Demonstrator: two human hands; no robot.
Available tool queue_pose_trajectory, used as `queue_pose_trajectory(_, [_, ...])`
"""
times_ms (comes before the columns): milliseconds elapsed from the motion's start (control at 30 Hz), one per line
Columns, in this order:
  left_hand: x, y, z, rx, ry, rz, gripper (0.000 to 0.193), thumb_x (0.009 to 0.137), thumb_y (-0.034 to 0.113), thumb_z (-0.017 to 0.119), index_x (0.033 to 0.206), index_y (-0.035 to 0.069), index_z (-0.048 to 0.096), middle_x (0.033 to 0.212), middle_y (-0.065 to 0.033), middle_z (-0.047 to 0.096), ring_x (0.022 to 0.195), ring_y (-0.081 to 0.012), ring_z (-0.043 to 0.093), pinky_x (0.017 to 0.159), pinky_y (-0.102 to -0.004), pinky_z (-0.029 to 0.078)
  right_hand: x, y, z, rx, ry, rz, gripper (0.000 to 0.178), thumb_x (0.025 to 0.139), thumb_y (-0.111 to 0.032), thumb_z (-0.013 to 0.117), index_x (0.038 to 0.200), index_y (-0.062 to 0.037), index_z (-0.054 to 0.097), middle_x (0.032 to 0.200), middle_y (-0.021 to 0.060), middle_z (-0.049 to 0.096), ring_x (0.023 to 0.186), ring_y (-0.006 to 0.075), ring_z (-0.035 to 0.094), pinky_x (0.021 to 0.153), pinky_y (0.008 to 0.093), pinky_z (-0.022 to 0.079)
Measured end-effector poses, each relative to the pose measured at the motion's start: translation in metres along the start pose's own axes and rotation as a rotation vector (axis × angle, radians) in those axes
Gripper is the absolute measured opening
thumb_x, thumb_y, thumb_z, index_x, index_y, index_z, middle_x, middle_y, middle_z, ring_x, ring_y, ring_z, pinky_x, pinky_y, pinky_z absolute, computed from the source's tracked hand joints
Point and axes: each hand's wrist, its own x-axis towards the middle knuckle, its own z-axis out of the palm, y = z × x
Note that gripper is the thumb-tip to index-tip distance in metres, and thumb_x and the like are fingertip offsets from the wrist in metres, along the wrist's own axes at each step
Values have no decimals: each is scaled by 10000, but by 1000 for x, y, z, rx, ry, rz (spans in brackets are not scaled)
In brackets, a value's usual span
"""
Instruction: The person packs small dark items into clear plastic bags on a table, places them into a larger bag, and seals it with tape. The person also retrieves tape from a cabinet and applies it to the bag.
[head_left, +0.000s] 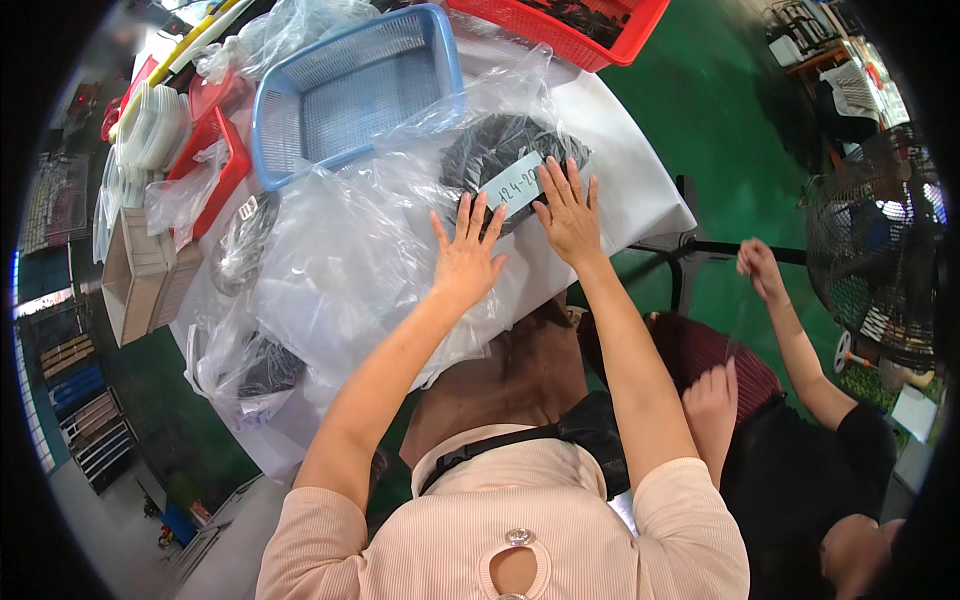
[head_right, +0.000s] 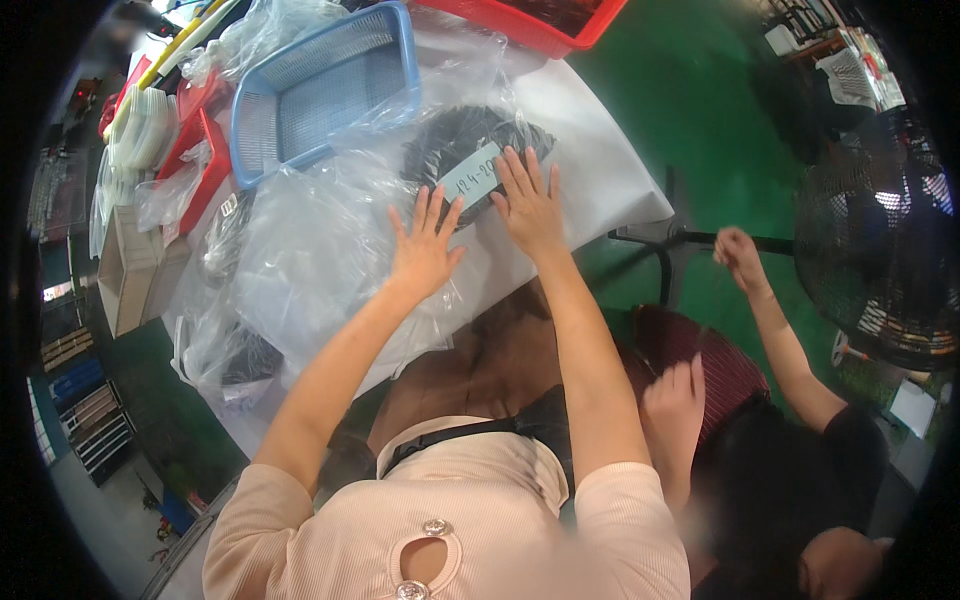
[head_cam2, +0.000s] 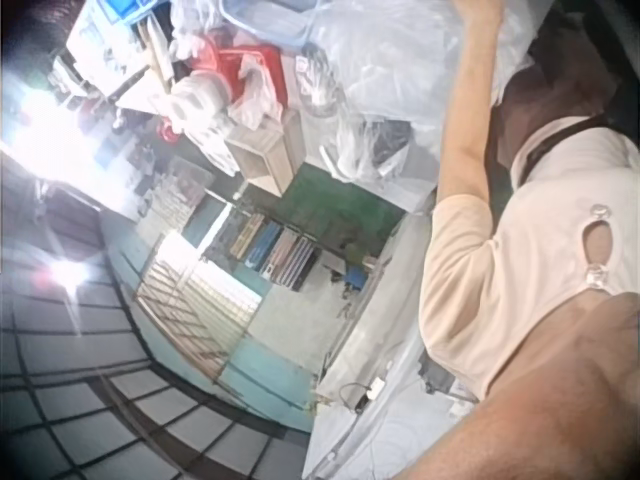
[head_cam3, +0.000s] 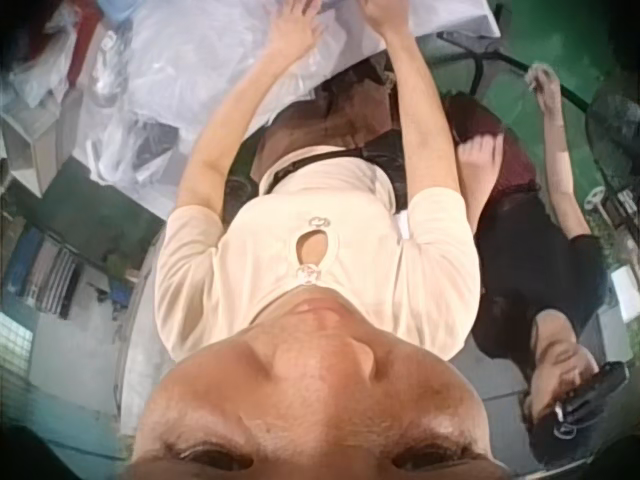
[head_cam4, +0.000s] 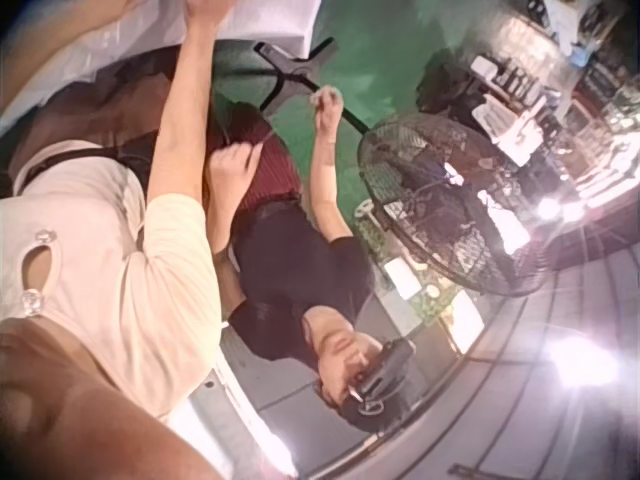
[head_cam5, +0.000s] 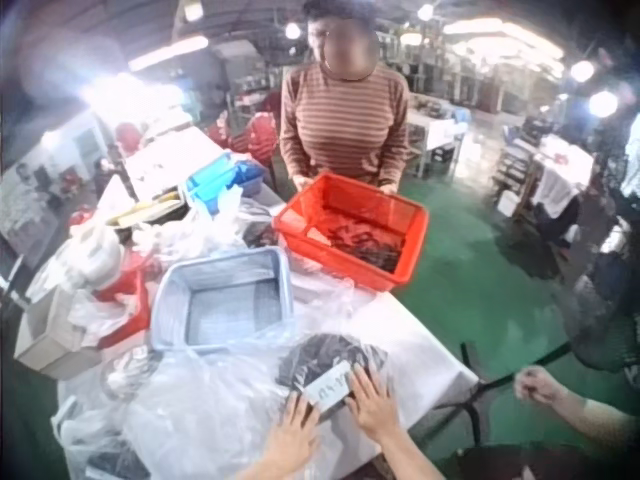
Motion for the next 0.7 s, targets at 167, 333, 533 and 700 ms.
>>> queue_pose_trajectory(167, [1,1,-2,-22,15,26,728,849,375,556,1442,151,199,1500,-143,99,1388,-335,64,980,-709,104,-3,-5,4,-48,72,93,519,886,-300,509,1369,-171,369,1412,44,356,1361,289,200,1069,563,157])
queue_pose_trajectory(333, [-3,-4,5,-47,24,8,712,852,346,553,1437,139,204,1501,-136,97,1391,-327,57,985,-708,98,-2,-26,-22,-209,115,-15,441,863,-304,537,1246,-96,475,1349,142,405,1318,293,253,1048,514,225])
queue_pose_trajectory(533, [-1,-9,6,-34,5,27,688,853,364,505,1432,120,223,1503,-114,123,1395,-317,64,1006,-684,6,5,-108,-30,-1388,-274,-523,313,858,-362,558,746,-81,639,919,93,615,941,163,550,808,298,442])
queue_pose_trajectory(700, [-8,-15,11,-28,105,71,663,874,368,471,1437,123,222,1502,-73,179,1394,-305,92,1022,-642,-56,8,-126,-4,-1184,-202,-653,341,859,-380,544,713,-93,654,814,65,619,890,161,563,809,343,430])
